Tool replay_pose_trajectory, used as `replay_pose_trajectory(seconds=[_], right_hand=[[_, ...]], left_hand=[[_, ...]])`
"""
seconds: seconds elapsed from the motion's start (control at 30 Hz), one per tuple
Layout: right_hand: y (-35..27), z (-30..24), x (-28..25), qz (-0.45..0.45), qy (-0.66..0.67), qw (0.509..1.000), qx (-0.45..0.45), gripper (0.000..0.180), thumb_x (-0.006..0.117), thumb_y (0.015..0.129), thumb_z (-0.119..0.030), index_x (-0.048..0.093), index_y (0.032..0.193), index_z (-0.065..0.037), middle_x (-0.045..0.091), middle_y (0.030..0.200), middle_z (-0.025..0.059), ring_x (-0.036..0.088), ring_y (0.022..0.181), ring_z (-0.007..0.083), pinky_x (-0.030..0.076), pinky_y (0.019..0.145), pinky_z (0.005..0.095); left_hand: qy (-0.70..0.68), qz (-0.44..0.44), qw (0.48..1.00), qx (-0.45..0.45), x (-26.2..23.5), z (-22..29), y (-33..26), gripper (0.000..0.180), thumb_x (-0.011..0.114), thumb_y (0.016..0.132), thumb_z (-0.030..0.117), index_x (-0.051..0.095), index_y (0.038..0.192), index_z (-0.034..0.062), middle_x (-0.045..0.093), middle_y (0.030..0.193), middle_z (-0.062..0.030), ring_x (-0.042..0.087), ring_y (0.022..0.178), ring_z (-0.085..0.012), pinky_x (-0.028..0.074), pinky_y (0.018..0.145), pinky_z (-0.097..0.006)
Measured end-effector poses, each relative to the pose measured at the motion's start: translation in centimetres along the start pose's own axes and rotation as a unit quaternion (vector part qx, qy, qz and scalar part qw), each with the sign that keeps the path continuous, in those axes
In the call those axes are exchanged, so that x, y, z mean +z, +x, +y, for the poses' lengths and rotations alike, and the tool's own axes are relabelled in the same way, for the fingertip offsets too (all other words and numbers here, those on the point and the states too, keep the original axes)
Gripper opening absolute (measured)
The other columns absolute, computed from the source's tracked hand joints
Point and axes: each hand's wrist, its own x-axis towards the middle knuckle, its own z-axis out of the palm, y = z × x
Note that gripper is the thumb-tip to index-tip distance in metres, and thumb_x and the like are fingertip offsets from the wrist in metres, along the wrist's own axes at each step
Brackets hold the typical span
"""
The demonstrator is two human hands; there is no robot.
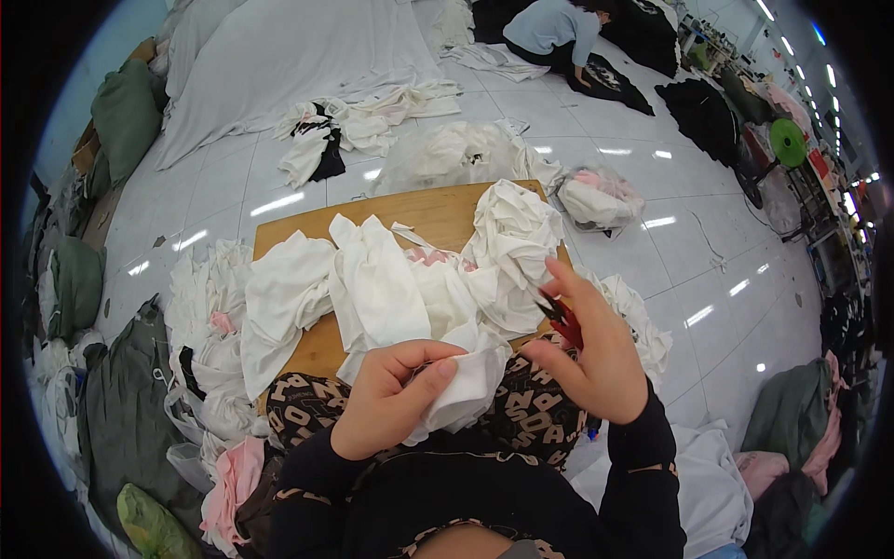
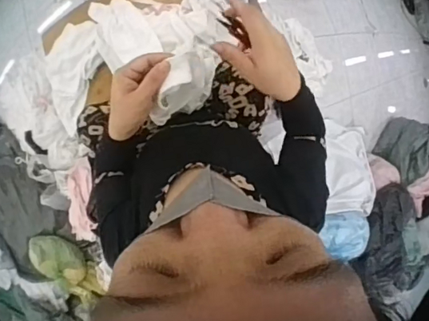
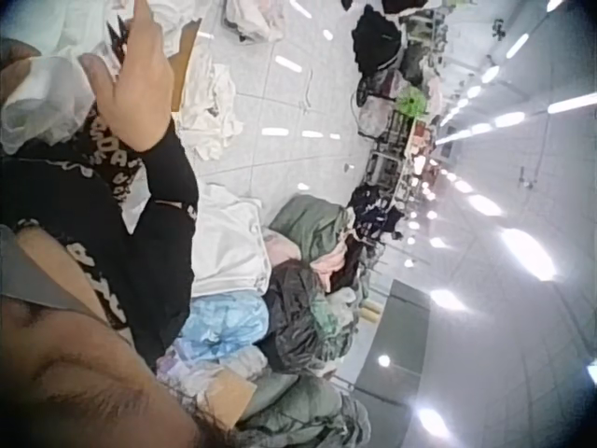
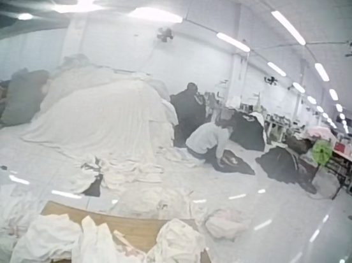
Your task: The person trims loose threads from shirts using thread snips, unfolds and turns the garments over by hand, and then picks up a clothing label.
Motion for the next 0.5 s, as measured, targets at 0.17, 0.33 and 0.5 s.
replay_pose_trajectory(seconds=[0.17, 0.33, 0.5], right_hand=[[-2.8, -1.7, 1.7, 0.041, -0.103, 0.987, -0.115, 0.042, 0.066, 0.074, -0.008, 0.058, 0.114, -0.003, 0.058, 0.078, 0.0089, 0.057, 0.063, 0.0239, 0.045, 0.053, 0.0310], [-3.2, -1.7, 3.3, 0.069, -0.158, 0.977, -0.128, 0.039, 0.068, 0.071, -0.007, 0.061, 0.110, -0.005, 0.056, 0.074, 0.0052, 0.056, 0.060, 0.0203, 0.044, 0.051, 0.0290], [-3.1, -1.8, 3.4, 0.087, -0.199, 0.967, -0.136, 0.039, 0.068, 0.069, -0.006, 0.062, 0.107, -0.005, 0.056, 0.073, 0.0041, 0.055, 0.058, 0.0186, 0.043, 0.051, 0.0280]], left_hand=[[-0.003, 0.007, 1.000, 0.014, 1.1, 0.0, 0.3, 0.023, 0.053, 0.092, 0.013, 0.060, 0.105, -0.0045, 0.063, 0.087, -0.0021, 0.053, 0.076, -0.0036, 0.044, 0.066, -0.018], [0.095, 0.017, 0.992, 0.081, 1.5, -0.4, 0.4, 0.021, 0.054, 0.090, 0.011, 0.061, 0.103, -0.0051, 0.064, 0.087, -0.0041, 0.053, 0.074, -0.0038, 0.043, 0.064, -0.018], [0.116, 0.021, 0.988, 0.096, 1.6, -0.6, 0.4, 0.019, 0.054, 0.089, 0.008, 0.061, 0.101, -0.0045, 0.063, 0.083, -0.0040, 0.051, 0.068, -0.0043, 0.041, 0.059, -0.019]])
